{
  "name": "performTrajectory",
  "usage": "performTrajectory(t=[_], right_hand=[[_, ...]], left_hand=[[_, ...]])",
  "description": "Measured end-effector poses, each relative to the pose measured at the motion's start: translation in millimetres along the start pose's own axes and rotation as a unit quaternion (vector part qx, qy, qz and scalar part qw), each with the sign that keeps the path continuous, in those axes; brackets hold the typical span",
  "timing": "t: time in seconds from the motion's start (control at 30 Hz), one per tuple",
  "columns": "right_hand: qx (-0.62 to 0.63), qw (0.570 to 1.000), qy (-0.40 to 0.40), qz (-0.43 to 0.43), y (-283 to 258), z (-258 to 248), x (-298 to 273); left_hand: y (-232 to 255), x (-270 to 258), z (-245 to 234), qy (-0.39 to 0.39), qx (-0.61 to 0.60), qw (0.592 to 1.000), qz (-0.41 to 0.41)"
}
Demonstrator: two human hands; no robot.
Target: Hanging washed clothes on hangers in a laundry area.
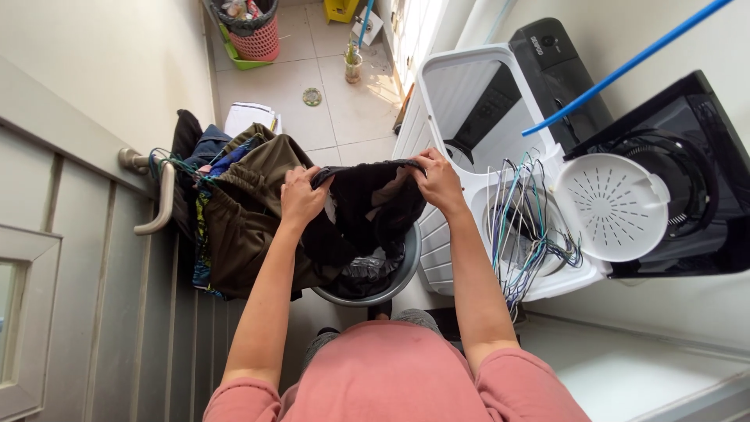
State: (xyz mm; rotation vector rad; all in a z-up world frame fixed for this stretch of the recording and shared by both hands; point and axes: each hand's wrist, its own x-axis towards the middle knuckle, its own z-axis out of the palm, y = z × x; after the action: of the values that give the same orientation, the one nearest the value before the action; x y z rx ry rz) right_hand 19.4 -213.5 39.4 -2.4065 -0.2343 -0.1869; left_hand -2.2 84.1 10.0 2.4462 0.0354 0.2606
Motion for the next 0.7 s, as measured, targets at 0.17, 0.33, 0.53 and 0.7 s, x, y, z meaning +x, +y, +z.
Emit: performTrajectory(t=[0.17,0.33,0.53,0.7], right_hand=[[0.002,1.000,-0.004,0.015,1,-24,-11],[-0.002,0.996,0.094,0.008,10,-27,-16],[-0.041,0.978,0.202,0.020,20,-8,-19],[-0.078,0.976,0.190,0.076,59,71,-27]], left_hand=[[25,4,0,0.023,-0.014,0.999,0.018],[44,10,2,-0.029,-0.092,0.995,-0.001],[76,10,-8,-0.073,-0.154,0.985,-0.002],[88,7,2,-0.074,-0.325,0.941,0.048]])
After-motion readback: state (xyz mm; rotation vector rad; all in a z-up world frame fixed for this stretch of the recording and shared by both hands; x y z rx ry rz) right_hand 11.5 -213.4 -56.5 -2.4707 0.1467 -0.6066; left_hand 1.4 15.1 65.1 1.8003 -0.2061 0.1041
